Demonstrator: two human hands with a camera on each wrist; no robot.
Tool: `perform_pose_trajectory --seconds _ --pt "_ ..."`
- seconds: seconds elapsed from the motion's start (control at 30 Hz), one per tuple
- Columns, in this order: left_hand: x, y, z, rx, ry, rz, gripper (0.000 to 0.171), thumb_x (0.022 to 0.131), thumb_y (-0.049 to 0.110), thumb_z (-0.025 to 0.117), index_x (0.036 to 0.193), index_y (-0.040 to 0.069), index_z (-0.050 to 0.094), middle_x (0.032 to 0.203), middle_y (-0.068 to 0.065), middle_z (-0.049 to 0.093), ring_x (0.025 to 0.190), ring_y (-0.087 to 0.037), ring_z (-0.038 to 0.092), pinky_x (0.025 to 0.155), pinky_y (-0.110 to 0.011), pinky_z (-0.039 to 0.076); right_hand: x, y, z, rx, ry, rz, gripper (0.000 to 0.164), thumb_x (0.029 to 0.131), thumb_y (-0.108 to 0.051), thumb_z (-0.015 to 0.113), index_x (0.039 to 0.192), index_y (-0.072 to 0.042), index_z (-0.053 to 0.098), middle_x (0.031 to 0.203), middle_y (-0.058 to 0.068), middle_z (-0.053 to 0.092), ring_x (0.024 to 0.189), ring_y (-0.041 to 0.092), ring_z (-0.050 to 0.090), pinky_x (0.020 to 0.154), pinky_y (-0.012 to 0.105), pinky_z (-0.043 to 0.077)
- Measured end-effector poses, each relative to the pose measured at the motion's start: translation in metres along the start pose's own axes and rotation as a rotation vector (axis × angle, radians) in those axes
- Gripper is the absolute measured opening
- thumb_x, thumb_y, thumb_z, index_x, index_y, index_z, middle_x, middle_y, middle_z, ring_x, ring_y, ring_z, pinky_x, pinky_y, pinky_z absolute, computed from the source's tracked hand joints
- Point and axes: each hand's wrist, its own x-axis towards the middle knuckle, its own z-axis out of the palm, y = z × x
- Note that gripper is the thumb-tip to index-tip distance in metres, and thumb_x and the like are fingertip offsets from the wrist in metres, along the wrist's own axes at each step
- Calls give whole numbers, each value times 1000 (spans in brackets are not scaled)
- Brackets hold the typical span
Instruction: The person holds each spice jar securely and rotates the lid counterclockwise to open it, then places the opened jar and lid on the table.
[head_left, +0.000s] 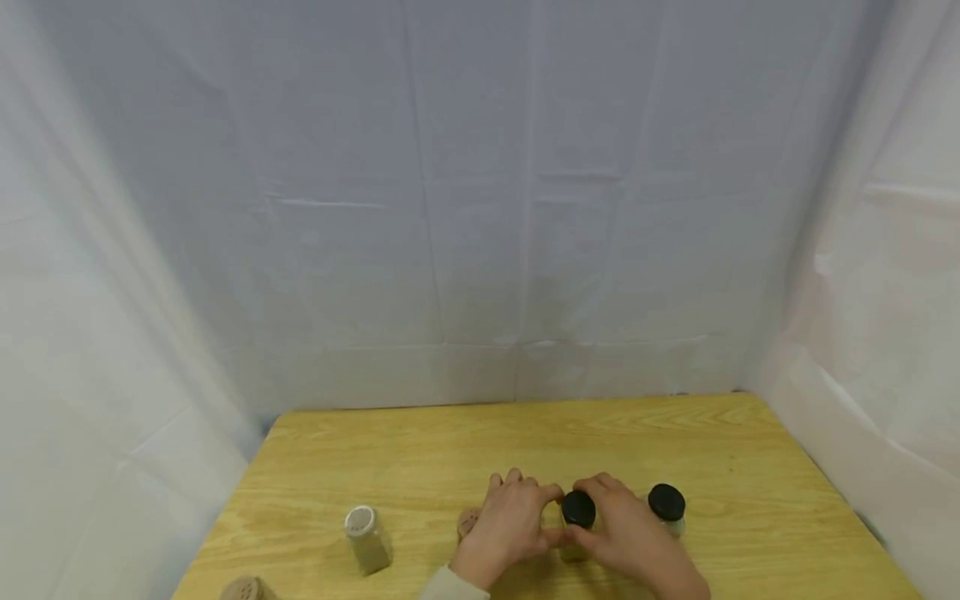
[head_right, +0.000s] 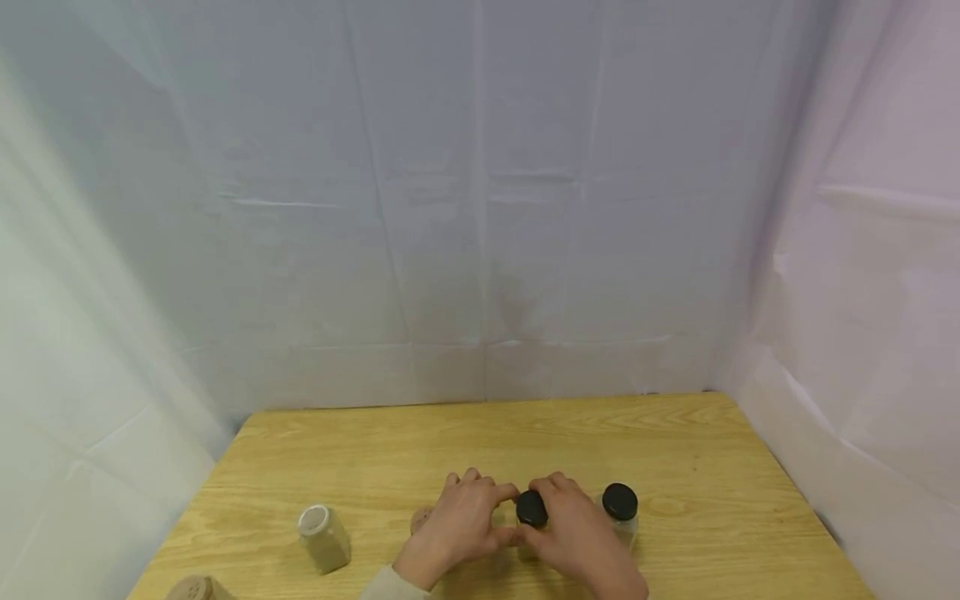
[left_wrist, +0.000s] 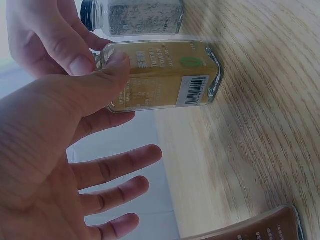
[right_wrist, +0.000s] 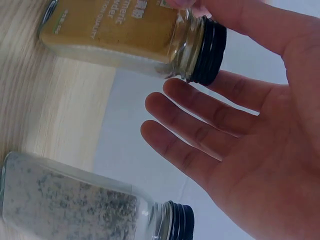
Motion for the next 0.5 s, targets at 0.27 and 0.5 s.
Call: perform_pose_trajectory --seconds 0.27,0.5 --pt "0 -1 2 1 9 8 50 82 67 66 118 33 69 91 4 69 78 -14 48 69 -32 30 -1 -2 -2 -24 39 30 52 83 -35 80 124 -8 64 120 9 62 106 29 63 84 48 53" --pt "1 -1 2 -13 0 -4 49 78 62 74 118 35 68 91 5 68 79 -14 47 69 -33 31 -8 -2 -6 -31 73 103 48 80 -34 83 116 -8 67 116 8 64 107 30 63 86 48 53"
